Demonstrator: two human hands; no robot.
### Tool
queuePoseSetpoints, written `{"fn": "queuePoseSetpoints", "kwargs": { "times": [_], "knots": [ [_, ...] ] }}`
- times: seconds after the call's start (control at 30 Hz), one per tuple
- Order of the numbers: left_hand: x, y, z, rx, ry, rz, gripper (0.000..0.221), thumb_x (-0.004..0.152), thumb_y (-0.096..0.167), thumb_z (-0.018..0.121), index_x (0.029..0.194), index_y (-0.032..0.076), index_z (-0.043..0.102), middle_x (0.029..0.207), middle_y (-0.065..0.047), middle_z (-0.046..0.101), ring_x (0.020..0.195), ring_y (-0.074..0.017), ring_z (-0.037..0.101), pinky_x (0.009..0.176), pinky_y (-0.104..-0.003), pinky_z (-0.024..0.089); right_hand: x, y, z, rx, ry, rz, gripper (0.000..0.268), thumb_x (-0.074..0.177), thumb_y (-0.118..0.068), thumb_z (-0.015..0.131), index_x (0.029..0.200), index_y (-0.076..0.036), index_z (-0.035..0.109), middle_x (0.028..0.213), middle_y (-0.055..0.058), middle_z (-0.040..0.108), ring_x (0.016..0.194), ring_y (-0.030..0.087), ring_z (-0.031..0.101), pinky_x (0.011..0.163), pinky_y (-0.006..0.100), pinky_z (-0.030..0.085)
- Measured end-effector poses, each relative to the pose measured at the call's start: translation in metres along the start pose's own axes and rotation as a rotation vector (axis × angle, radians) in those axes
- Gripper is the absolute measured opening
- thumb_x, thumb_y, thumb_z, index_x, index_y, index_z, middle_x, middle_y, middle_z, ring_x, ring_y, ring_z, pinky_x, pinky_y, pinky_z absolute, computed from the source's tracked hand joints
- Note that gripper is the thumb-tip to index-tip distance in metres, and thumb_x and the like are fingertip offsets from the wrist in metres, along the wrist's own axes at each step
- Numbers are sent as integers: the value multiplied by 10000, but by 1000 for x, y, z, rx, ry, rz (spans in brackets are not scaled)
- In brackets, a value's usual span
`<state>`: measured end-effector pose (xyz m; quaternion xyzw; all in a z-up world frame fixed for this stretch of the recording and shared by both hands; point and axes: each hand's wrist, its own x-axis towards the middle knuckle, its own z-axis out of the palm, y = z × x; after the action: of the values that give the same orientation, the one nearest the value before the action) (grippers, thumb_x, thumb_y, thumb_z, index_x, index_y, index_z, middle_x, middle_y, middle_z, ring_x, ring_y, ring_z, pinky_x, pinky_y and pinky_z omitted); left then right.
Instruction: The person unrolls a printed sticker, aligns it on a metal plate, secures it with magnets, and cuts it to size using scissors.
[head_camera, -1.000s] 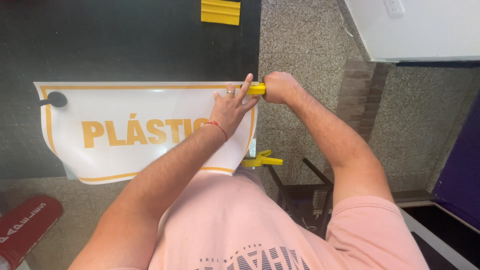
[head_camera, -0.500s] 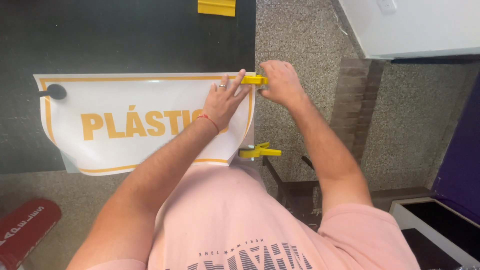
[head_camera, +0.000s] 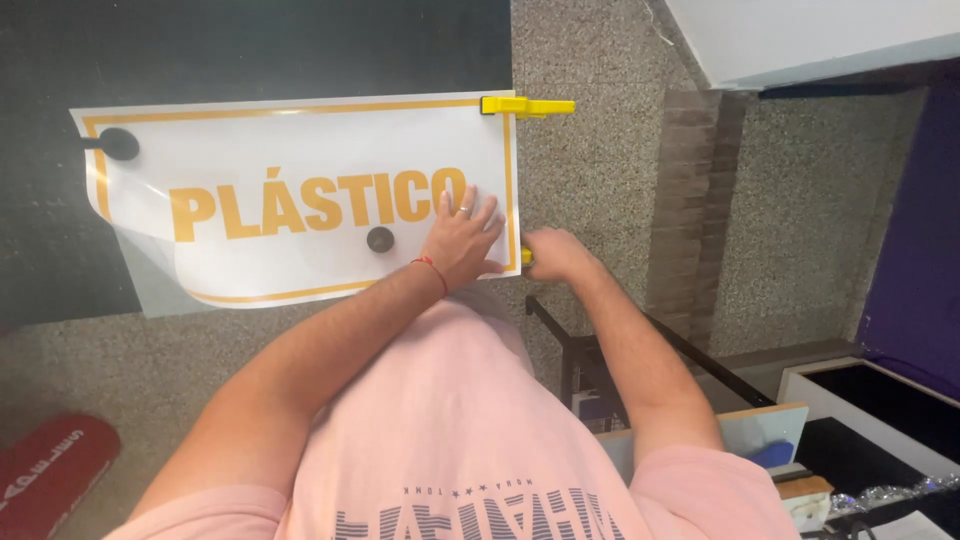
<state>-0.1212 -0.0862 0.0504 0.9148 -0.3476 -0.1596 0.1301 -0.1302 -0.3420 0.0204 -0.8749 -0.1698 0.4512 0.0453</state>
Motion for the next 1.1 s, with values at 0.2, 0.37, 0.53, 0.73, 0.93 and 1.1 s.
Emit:
{"fn": "queuePoseSetpoints", "kwargs": {
  "times": [0.2,0.37,0.53,0.73,0.93,1.1],
  "knots": [
    [-3,9,-15,17,-110,-87,894,936,741,791,1690,314,572,1827,-45,394,1726,-455,207,1330,-789,214,9,11,-13,5,-163,-16,632,789,-497,878,1325,-174,792,1224,139,864,1244,401,798,1089,581,634],
    [0,19,-7,20,-111,-170,915,918,728,812,1702,332,555,1842,-22,355,1740,-434,173,1330,-799,210,27,43,18,-13,-170,-72,549,840,-395,836,1330,-151,793,1189,146,859,1205,385,814,1068,550,644],
    [6,40,-17,28,-162,-262,893,902,550,893,1686,280,561,1831,-62,341,1740,-456,144,1300,-830,225,-16,79,6,-118,-97,-52,455,846,-458,812,1217,-194,804,1101,104,859,1110,347,843,984,514,676],
    [-1,64,-22,-31,-92,-349,799,997,530,789,1685,204,547,1808,-138,375,1731,-494,175,1300,-819,231,-31,84,13,14,-25,7,367,925,-466,784,1148,-176,808,1050,94,842,1086,334,836,959,502,666],
    [-3,70,-17,-25,-98,-379,844,1039,626,699,1786,341,428,1911,-107,235,1761,-473,39,1330,-822,80,-15,70,11,32,45,26,319,907,-442,790,1096,-188,823,976,63,842,1001,303,849,913,480,671],
    [1,66,-13,-32,-105,-395,892,994,662,739,1783,398,420,1920,-88,228,1767,-453,47,1340,-810,74,-13,40,-15,13,-3,5,362,906,-451,756,1099,-159,847,998,118,859,1031,360,851,926,512,673]
  ]
}}
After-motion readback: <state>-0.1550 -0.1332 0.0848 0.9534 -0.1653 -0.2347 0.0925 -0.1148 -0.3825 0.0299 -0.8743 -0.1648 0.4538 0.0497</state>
